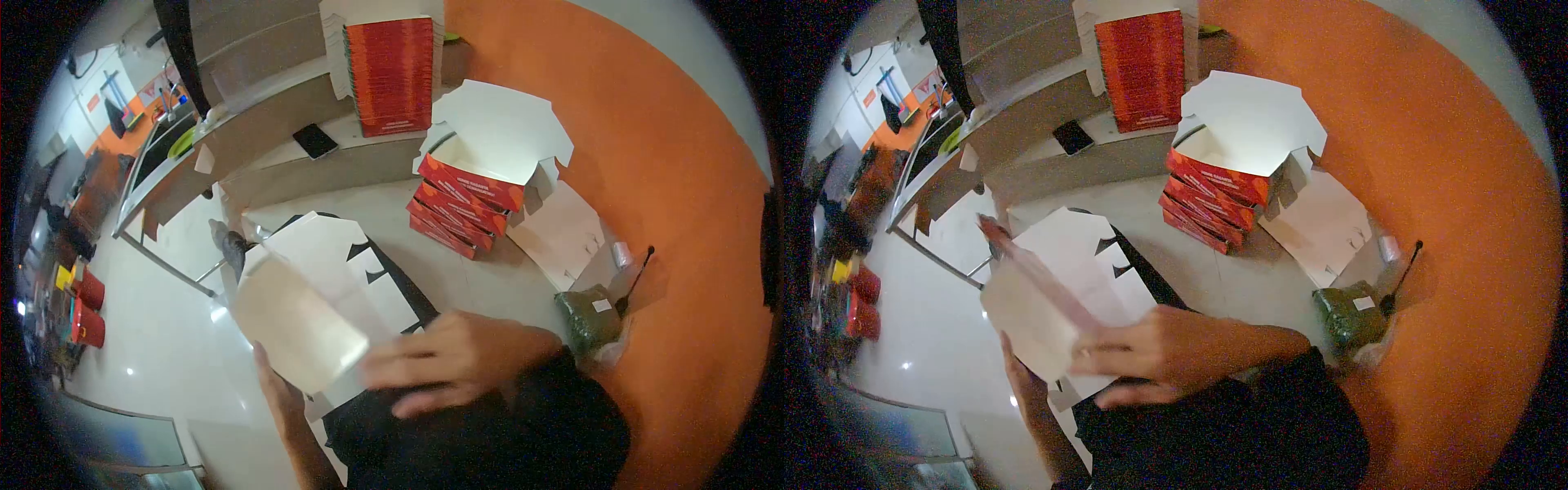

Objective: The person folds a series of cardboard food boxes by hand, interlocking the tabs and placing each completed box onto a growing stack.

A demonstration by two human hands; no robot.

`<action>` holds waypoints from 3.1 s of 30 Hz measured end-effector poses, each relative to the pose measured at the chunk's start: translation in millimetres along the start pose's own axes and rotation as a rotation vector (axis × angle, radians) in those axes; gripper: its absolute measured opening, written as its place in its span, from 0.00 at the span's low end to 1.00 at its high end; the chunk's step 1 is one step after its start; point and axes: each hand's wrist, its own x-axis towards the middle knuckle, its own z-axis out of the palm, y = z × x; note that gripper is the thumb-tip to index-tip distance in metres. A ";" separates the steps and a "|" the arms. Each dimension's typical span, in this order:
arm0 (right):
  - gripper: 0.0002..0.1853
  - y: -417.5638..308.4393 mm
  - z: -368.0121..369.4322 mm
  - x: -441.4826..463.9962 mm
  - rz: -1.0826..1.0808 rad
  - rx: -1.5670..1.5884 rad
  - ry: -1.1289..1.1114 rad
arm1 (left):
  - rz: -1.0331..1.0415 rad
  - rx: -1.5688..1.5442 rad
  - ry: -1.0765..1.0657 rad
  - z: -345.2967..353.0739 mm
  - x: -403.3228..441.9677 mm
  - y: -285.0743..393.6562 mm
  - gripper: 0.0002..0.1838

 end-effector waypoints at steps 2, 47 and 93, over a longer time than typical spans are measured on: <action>0.22 10.6 20.3 6.0 0.102 -0.345 0.036 | 0.129 0.156 0.027 3.7 5.1 0.5 0.26; 0.14 101.5 -120.7 -80.6 0.797 -0.853 0.522 | 0.219 0.188 0.132 16.9 -10.9 -1.5 0.15; 0.25 112.4 132.9 -59.2 0.872 0.958 0.264 | 0.203 0.344 0.129 -64.0 -62.0 -39.6 0.07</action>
